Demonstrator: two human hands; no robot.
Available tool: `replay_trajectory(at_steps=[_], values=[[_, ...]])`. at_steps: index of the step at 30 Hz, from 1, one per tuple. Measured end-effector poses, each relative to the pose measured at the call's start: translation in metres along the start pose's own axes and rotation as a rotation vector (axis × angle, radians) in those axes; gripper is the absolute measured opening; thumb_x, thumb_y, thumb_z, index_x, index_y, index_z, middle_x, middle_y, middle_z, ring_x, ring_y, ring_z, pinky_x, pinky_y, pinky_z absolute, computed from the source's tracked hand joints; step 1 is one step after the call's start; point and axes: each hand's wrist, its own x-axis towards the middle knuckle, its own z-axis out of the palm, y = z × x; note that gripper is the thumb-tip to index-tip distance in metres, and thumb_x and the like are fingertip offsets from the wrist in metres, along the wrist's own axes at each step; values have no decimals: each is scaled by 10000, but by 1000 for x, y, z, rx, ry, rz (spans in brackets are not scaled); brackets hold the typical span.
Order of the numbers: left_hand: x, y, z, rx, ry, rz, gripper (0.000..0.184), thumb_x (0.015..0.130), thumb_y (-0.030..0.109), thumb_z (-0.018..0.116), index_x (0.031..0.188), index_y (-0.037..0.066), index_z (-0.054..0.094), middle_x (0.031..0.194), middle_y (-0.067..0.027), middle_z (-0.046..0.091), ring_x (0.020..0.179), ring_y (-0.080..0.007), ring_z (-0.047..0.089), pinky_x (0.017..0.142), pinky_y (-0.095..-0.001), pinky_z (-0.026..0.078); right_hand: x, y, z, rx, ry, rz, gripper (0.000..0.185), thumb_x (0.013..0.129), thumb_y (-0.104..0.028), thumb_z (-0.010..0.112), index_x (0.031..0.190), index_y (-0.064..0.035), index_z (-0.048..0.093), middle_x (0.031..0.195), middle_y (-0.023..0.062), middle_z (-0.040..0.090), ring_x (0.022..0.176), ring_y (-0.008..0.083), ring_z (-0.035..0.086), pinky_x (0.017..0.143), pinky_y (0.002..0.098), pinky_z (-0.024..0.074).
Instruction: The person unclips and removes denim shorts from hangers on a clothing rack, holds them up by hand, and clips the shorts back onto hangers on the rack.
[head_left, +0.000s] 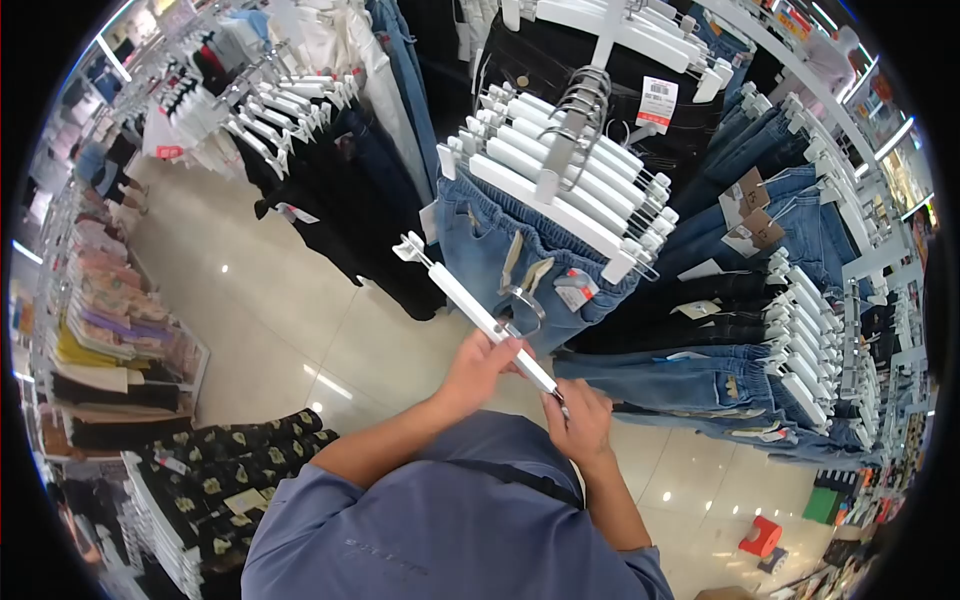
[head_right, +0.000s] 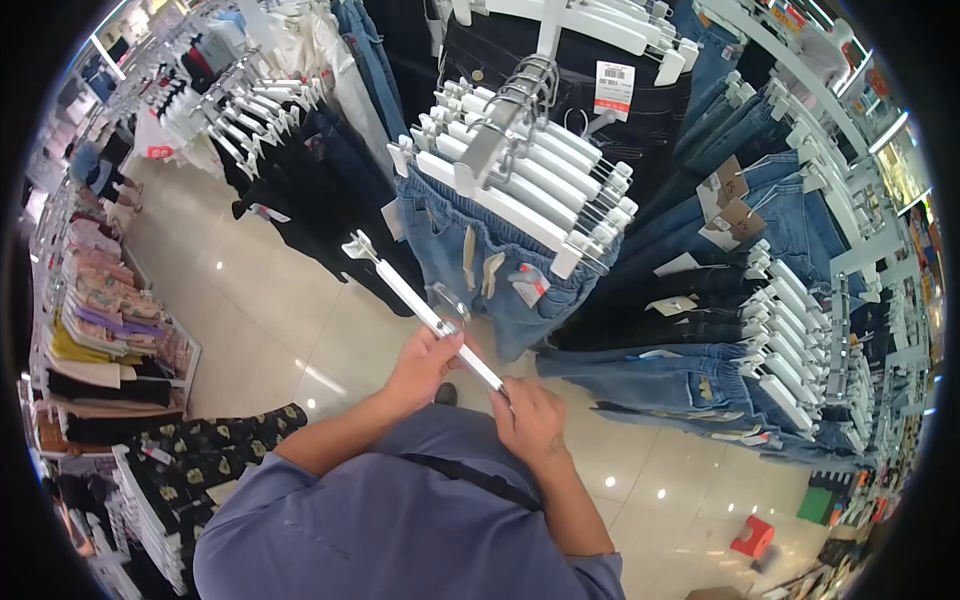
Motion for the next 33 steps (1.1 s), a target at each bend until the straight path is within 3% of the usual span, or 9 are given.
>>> replay_trajectory(at_steps=[3, 6, 8, 15, 21, 24, 27, 29, 33], values=[[5, 21, -14, 20, 28, -31, 97, 1015, 131, 510, 1064, 51, 537, 975, -117, 663, 914, -207, 666, 852, -364, 539, 18, -10, 18, 3, 16, -8, 167, 801, -68, 717, 937, -22, 631, 742, 110, 598, 582, 288, 591, 526, 380, 464], [15, 27, -28, 4, -60, -31, 148, 997, 112, 561, 1098, 9, 527, 986, -95, 658, 925, -187, 666, 820, -326, 552, 23, -13, 28, -7, 46, 19, 163, 795, -63, 722, 927, -22, 636, 745, 108, 601, 585, 278, 596, 528, 372, 468], [19, 25, -33, 36, -92, -39, 119, 996, 96, 534, 1096, 33, 522, 986, -120, 660, 927, -213, 666, 848, -365, 544, 22, -15, 31, -21, 74, 49, 169, 787, -68, 729, 925, -22, 643, 750, 103, 604, 596, 270, 606, 538, 365, 476], [34, 51, -33, 31, -238, 67, 113, 981, 154, 566, 1030, 70, 509, 940, -131, 643, 916, -247, 653, 834, -384, 527, 29, -23, 24, -65, 124, 73, 238, 757, -108, 763, 972, -52, 675, 886, 98, 625, 677, 253, 634, 581, 345, 504], [56, 78, -50, -112, -267, 116, 137, 986, 138, 552, 1069, 69, 468, 876, -153, 634, 854, -259, 655, 805, -366, 519, 42, -30, 30, -43, 54, -10, 437, 723, -88, 768, 1143, -36, 659, 985, 124, 645, 706, 257, 640, 607, 336, 530], [57, 92, -54, -95, -151, 260, 169, 994, 164, 530, 1110, 75, 446, 744, -116, 580, 695, -208, 609, 631, -310, 495, 44, -34, 36, -34, 52, 5, 487, 751, -126, 771, 1210, -45, 631, 1039, 134, 656, 751, 263, 651, 655, 337, 538], [55, 134, -86, -211, -73, 424, 205, 1004, 200, 496, 1154, 75, 435, 630, -68, 487, 545, -153, 510, 461, -272, 401, 37, -28, 41, -12, 45, 74, 509, 757, -137, 777, 1228, -28, 616, 1094, 148, 661, 773, 260, 658, 678, 330, 544], [57, 172, -102, -127, 107, 605, 218, 1009, 223, 461, 1168, 74, 451, 583, -25, 399, 464, -107, 399, 378, -254, 286, 33, -25, 46, 16, 29, 129, 514, 753, -126, 776, 1226, -12, 612, 1109, 154, 662, 763, 250, 657, 674, 327, 545], [69, 232, -176, -212, 391, 790, 264, 991, 249, 508, 1158, 46, 486, 598, -4, 368, 471, -95, 330, 396, -248, 267, 34, -25, 54, 49, -5, 155, 505, 754, -85, 759, 1227, 2, 606, 1105, 155, 660, 720, 218, 641, 638, 321, 540]])
